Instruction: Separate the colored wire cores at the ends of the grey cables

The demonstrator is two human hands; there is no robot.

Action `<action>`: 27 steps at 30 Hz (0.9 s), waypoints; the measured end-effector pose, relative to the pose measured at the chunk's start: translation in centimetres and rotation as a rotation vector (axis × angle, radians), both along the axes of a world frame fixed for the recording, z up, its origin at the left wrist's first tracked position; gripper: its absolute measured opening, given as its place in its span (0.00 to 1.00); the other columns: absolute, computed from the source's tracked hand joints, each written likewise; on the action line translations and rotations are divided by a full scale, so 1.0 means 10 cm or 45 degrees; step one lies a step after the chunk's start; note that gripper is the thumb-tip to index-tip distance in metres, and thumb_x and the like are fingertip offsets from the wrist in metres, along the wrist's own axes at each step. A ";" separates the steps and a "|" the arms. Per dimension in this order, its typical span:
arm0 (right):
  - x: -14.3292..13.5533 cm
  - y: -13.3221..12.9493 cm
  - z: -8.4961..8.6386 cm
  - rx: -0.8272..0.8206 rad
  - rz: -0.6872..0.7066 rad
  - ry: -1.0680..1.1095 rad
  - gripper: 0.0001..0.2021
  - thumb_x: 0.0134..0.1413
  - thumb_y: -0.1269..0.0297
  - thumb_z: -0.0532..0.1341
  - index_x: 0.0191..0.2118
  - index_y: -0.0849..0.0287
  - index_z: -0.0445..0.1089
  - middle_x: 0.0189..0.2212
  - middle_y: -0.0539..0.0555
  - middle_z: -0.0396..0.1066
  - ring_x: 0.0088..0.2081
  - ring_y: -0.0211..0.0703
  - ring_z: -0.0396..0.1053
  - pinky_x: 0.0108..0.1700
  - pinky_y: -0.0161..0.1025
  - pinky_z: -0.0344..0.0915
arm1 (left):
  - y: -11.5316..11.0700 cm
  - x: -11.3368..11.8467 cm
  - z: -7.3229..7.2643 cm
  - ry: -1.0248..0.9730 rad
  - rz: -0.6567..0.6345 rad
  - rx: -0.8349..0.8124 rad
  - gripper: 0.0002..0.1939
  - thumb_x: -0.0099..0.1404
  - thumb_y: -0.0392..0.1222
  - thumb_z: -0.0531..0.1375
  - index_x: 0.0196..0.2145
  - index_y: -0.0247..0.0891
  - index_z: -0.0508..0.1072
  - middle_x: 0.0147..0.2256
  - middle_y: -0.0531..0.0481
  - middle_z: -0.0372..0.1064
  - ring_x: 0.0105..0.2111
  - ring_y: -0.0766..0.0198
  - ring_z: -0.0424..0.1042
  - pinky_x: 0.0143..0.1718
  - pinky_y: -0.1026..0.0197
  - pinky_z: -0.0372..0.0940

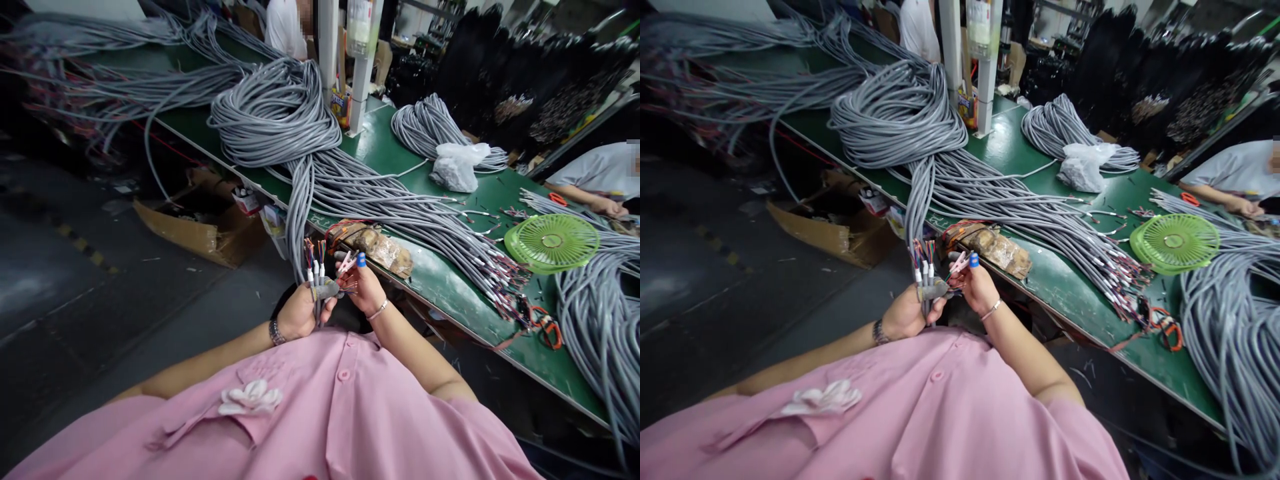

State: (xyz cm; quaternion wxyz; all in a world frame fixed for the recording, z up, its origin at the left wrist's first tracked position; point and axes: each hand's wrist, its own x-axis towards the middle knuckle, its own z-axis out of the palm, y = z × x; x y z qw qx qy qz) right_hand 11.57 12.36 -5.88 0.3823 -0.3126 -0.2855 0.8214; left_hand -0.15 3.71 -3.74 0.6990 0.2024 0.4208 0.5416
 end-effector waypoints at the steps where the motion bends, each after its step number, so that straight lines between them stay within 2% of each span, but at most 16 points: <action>1: -0.01 0.00 -0.01 -0.025 -0.009 0.028 0.23 0.49 0.41 0.61 0.33 0.60 0.71 0.27 0.51 0.70 0.25 0.35 0.64 0.31 0.34 0.66 | 0.01 0.00 -0.01 -0.006 0.003 -0.001 0.12 0.54 0.46 0.64 0.28 0.36 0.68 0.15 0.56 0.64 0.10 0.73 0.57 0.10 0.70 0.49; 5: -0.05 0.03 -0.03 -0.127 -0.106 0.069 0.21 0.47 0.44 0.65 0.34 0.60 0.71 0.28 0.51 0.71 0.27 0.35 0.65 0.30 0.33 0.66 | 0.02 -0.01 -0.05 -0.011 0.001 -0.007 0.12 0.54 0.45 0.64 0.27 0.35 0.68 0.16 0.56 0.64 0.11 0.73 0.57 0.11 0.70 0.50; 10: -0.09 0.04 -0.06 -0.102 -0.148 0.075 0.22 0.46 0.44 0.66 0.35 0.60 0.71 0.27 0.51 0.71 0.26 0.35 0.66 0.30 0.33 0.66 | 0.03 -0.02 -0.07 0.026 -0.002 -0.025 0.11 0.54 0.44 0.64 0.27 0.34 0.68 0.16 0.55 0.64 0.10 0.73 0.58 0.10 0.70 0.50; 22: 0.01 0.02 0.00 -0.149 -0.036 0.080 0.26 0.50 0.37 0.57 0.36 0.58 0.71 0.31 0.52 0.71 0.28 0.36 0.66 0.30 0.33 0.66 | -0.01 -0.06 -0.08 0.019 -0.026 -0.039 0.11 0.53 0.44 0.65 0.27 0.35 0.69 0.15 0.55 0.64 0.10 0.72 0.57 0.10 0.69 0.51; 27: 0.06 0.01 -0.01 -0.128 0.069 0.114 0.25 0.50 0.38 0.58 0.37 0.58 0.71 0.33 0.53 0.72 0.29 0.36 0.66 0.32 0.33 0.67 | -0.06 -0.08 -0.08 0.052 -0.073 0.003 0.11 0.55 0.44 0.64 0.26 0.35 0.68 0.15 0.55 0.64 0.10 0.71 0.58 0.10 0.69 0.50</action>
